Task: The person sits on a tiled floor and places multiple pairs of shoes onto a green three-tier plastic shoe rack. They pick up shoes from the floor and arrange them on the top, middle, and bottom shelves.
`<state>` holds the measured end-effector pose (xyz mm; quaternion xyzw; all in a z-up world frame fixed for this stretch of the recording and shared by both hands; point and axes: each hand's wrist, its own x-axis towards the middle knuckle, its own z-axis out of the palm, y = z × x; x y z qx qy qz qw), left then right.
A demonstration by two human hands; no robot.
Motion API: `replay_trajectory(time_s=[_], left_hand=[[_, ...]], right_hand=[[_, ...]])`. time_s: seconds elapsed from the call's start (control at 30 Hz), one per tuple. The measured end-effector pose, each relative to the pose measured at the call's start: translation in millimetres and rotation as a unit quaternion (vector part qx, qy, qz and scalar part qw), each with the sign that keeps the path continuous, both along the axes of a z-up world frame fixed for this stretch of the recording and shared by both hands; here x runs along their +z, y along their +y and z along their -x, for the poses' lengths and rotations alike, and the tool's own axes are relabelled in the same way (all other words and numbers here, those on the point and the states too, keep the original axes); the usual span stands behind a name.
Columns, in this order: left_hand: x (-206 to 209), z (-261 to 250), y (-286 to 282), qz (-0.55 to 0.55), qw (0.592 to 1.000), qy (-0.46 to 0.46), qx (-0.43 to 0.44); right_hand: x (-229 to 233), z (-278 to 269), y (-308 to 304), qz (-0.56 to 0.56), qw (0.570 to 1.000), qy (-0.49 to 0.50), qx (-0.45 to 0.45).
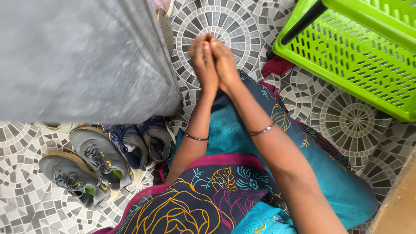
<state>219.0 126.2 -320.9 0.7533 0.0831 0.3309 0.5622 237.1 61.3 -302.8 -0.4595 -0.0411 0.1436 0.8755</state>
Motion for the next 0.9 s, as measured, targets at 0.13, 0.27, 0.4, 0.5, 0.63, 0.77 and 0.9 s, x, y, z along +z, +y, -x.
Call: replay_trajectory(time_s=[0.13,0.27,0.4,0.5,0.63,0.77,0.9], left_hand=[[-52,-19,54,-0.184,0.93,0.114,0.297],[-70,-32,84,-0.244,0.878,0.226,0.344],[-67,-34,79,-0.379,0.766,0.427,0.297],[-58,-23,68,-0.37,0.822,0.332,0.278],[-44,-15,52,-0.304,0.87,0.315,0.229],[-38,-8,33,-0.319,0.854,0.373,0.176],[-36,0,31,-0.368,0.86,0.255,0.243]], right_hand=[[-31,-13,38,0.029,0.997,0.024,0.068],[-38,-29,49,0.086,0.991,0.021,0.1],[-48,-41,52,0.041,0.994,0.025,0.102],[-63,-39,55,0.073,0.993,0.046,0.08],[-78,-40,55,0.103,0.991,0.075,0.046],[-89,-40,51,0.152,0.988,0.004,0.004],[-100,-47,46,0.151,0.979,0.14,0.01]])
